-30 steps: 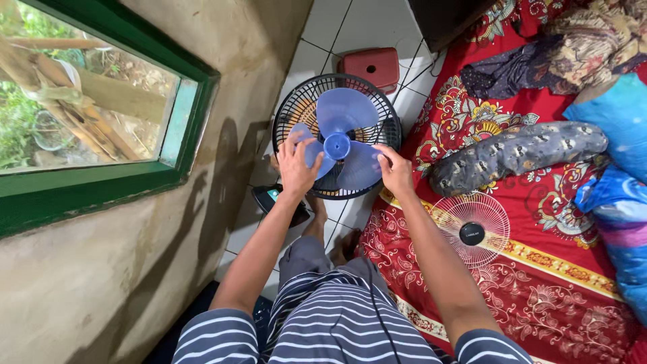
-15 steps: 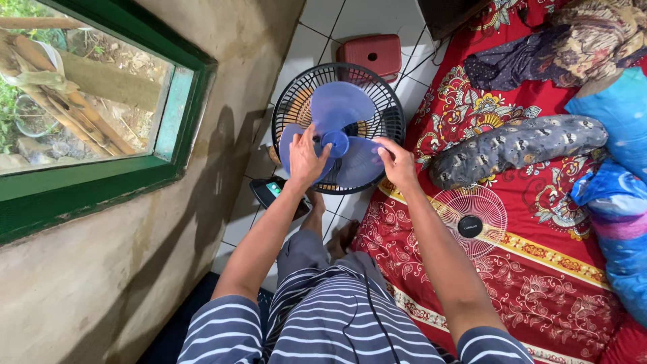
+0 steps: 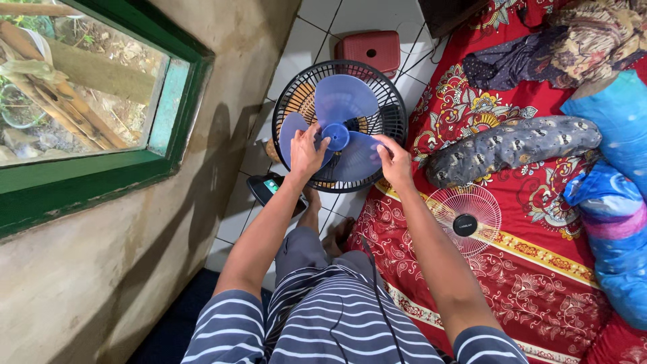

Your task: The person assembles an electric fan by hand. They attach the fan blades to the motor hub, then fit the front and rear wire cages onto the fan head, securing the assembly.

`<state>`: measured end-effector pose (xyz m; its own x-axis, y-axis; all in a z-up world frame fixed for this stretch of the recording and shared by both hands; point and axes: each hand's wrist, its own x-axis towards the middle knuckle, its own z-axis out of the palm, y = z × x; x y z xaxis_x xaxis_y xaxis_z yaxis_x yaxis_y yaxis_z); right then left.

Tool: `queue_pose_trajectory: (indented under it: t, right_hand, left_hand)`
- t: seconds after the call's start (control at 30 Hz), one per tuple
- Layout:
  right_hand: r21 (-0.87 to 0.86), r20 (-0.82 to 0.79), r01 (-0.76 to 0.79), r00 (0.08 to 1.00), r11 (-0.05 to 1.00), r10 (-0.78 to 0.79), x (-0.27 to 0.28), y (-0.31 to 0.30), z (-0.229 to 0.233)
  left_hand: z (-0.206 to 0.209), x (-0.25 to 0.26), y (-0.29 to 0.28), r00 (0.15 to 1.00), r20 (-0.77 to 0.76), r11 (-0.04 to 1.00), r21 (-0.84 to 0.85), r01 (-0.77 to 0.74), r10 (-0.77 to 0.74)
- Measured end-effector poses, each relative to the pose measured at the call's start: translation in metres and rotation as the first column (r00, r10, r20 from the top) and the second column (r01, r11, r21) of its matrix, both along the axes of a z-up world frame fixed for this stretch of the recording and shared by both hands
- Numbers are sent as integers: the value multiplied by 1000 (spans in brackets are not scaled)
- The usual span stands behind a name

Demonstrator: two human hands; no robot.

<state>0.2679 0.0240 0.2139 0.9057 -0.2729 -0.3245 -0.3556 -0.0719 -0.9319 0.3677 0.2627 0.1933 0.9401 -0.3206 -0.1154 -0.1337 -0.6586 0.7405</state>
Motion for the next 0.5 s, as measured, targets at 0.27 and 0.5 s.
queue_pose_trajectory:
  t: [0.27,0.5]
  right_hand:
    - [47,-39,23,999,999,-22,-2,-2,-2]
    - [56,-30,48,998,997,-47,-8,-4,-7]
  left_hand:
    - [5,9,-8,1000,-13,998,60,10,-10]
    - [4,10,-15,999,-33,998,55,30,-28]
